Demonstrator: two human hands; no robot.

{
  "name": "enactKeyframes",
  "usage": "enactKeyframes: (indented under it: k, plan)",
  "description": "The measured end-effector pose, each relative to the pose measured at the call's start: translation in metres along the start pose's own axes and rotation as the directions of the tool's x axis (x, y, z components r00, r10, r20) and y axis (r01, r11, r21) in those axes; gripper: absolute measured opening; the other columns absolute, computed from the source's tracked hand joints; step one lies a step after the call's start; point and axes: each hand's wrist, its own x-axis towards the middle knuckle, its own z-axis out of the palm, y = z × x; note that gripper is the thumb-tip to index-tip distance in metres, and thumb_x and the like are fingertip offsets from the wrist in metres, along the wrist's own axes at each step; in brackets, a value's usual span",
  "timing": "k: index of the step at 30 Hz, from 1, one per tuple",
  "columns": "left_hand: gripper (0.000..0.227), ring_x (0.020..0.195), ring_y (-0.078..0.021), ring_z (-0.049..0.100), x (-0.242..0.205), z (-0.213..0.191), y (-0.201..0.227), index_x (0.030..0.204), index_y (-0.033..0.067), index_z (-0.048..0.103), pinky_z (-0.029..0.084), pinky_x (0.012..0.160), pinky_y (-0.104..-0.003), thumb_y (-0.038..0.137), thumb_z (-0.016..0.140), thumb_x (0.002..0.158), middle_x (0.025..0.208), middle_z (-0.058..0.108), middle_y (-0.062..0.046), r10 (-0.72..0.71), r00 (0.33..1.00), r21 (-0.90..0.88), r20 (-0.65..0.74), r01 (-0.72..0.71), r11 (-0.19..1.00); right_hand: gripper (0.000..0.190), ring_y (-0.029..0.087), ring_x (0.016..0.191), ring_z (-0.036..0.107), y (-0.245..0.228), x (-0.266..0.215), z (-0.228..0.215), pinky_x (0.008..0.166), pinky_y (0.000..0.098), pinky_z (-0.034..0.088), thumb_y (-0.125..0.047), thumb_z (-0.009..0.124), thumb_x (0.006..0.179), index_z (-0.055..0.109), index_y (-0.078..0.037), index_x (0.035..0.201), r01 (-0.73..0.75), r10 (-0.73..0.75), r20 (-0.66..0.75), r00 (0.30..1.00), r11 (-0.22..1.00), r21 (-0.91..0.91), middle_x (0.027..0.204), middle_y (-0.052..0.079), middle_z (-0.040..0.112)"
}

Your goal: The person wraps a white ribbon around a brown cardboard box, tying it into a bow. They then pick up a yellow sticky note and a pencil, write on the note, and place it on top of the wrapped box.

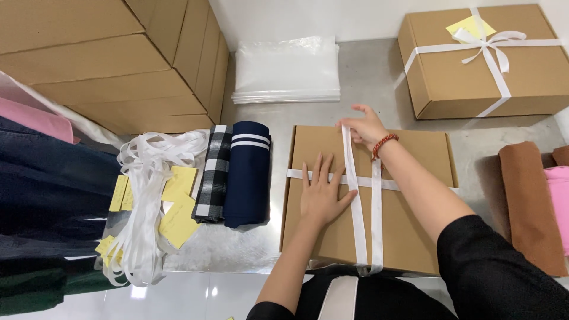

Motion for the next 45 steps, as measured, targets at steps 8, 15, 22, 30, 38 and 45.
enactKeyframes:
  k: [8,15,22,30,38,45]
  plan:
    - [0.079,0.167,-0.0293,0.007,0.001,0.008,-0.004,0.165,0.0285,0.031,-0.002,0.132,-0.063,0.069,0.049,0.1,0.174,0.025,-0.009,0.01,1.0,0.001,-0.018,-0.01,1.0,0.037,-0.001,0.062,0.061,-0.093,0.025,-0.022,0.057,0.0117,0.051,-0.025,0.064,0.107,0.061,-0.011,0.142,0.17,-0.17,-0.004,0.985,0.984,0.062,0.111,-0.003,0.076]
    - [0.067,0.165,-0.0338,0.011,0.0,0.0,-0.002,0.163,0.0424,0.036,0.0,0.13,-0.064,0.068,0.045,0.102,0.173,0.029,-0.008,0.075,0.994,0.049,-0.077,-0.072,0.996,0.055,0.024,0.11,0.071,-0.066,0.019,-0.06,0.089,0.0366,0.064,-0.022,0.066,0.105,0.051,-0.007,0.155,0.15,-0.146,0.035,0.989,0.973,-0.175,0.153,0.016,0.048]
    - [0.067,0.167,-0.0306,0.006,-0.001,-0.008,0.004,0.163,0.046,0.034,-0.004,0.132,-0.063,0.072,0.04,0.102,0.176,0.022,-0.004,-0.002,0.997,0.071,0.077,-0.003,0.997,0.044,0.038,0.137,0.058,0.003,-0.022,-0.102,0.112,0.0559,0.049,-0.014,0.069,0.1,0.069,-0.018,0.143,0.186,-0.251,-0.036,0.967,0.797,-0.575,0.155,0.016,0.057]
    - [0.08,0.167,-0.0267,0.002,0.003,-0.003,0.005,0.169,0.0327,0.023,-0.006,0.133,-0.06,0.073,0.037,0.102,0.178,0.017,-0.002,-0.038,0.995,0.095,0.091,0.03,0.995,0.067,0.038,0.165,0.016,0.062,-0.037,-0.105,0.129,0.0666,0.001,-0.037,0.07,0.096,0.051,-0.03,0.16,0.176,-0.204,0.075,0.976,0.54,-0.823,0.173,0.013,0.037]
    - [0.081,0.166,-0.0295,0.003,0.005,-0.001,0.007,0.169,0.0277,0.027,-0.006,0.133,-0.061,0.072,0.038,0.102,0.177,0.02,-0.004,-0.032,0.996,0.106,0.083,0.023,0.994,0.037,0.026,0.147,0.047,0.097,0.009,-0.071,0.126,0.0684,0.0,-0.031,0.067,0.099,0.07,-0.052,0.13,0.145,-0.45,-0.17,0.877,0.584,-0.799,0.151,-0.009,0.06]
    - [0.072,0.166,-0.0344,0.01,0.007,0.014,0.015,0.163,0.0229,0.041,-0.002,0.132,-0.065,0.06,0.052,0.103,0.172,0.03,-0.01,0.058,0.998,0.014,-0.015,-0.058,0.998,0.028,0.016,0.115,0.066,0.114,0.03,-0.063,0.115,0.0436,0.038,-0.005,0.07,0.105,0.081,-0.031,0.106,0.375,-0.73,-0.203,0.652,0.544,-0.751,0.112,-0.014,0.078]
